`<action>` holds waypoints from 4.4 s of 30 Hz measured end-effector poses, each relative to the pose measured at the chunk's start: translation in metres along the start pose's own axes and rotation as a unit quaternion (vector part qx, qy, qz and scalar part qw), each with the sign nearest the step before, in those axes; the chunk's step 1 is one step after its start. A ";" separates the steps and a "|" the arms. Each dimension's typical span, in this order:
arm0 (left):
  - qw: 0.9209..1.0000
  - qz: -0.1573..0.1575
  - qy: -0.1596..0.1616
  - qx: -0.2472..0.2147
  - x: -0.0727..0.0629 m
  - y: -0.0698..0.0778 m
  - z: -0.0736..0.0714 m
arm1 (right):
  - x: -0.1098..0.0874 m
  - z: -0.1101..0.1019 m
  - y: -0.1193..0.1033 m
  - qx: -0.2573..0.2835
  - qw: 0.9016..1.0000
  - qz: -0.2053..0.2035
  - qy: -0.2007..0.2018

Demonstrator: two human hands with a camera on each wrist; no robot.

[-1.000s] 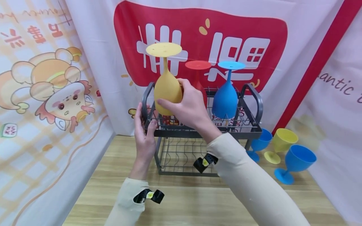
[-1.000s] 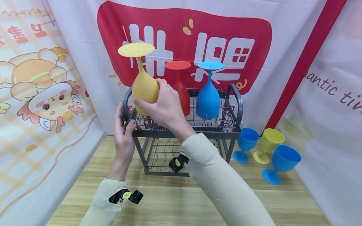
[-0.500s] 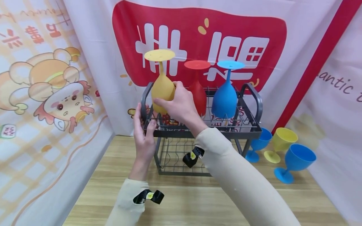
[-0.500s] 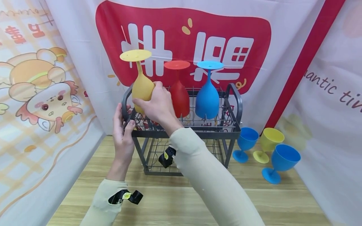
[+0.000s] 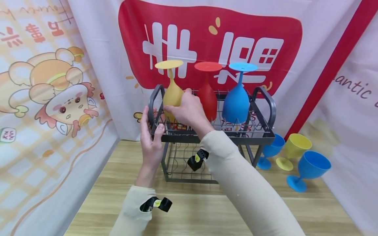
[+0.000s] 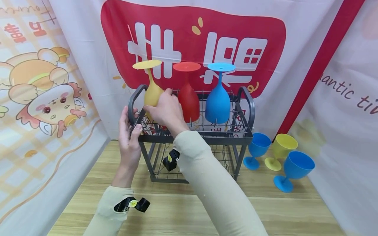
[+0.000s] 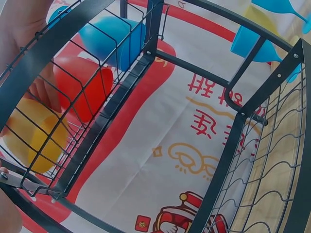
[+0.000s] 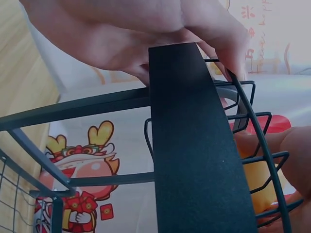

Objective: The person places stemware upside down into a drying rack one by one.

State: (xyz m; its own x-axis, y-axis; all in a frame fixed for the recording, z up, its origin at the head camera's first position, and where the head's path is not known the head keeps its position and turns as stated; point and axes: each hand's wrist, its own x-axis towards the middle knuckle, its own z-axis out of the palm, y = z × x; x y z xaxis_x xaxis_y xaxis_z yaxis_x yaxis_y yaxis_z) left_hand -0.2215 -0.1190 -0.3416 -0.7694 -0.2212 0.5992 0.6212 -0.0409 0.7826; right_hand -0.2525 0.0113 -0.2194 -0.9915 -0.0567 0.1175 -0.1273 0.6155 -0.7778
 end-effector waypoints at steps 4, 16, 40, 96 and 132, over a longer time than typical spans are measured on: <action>1.000 0.002 0.004 0.011 0.000 0.000 0.001 | 0.002 0.000 0.000 -0.003 1.000 0.025 -0.001; 1.000 0.006 0.007 0.004 0.000 0.000 0.001 | 0.001 -0.001 0.001 0.001 1.000 0.025 0.008; 1.000 0.005 0.011 0.017 0.000 -0.002 0.003 | -0.030 -0.025 0.026 0.058 0.972 -0.174 0.149; 1.000 0.018 0.008 0.004 -0.002 -0.005 0.002 | -0.101 -0.190 0.341 0.000 0.937 0.110 0.331; 1.000 0.008 0.007 0.011 -0.001 -0.001 0.003 | -0.104 -0.166 0.469 0.148 0.905 0.313 0.248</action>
State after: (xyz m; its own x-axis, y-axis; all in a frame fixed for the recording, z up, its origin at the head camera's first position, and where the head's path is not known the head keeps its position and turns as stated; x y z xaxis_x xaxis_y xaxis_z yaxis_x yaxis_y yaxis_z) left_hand -0.2217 -0.1157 -0.3430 -0.7578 -0.2344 0.6089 0.6293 -0.0164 0.7770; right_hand -0.2040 0.4362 -0.4937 -0.7468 0.6349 -0.1979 0.3804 0.1638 -0.9102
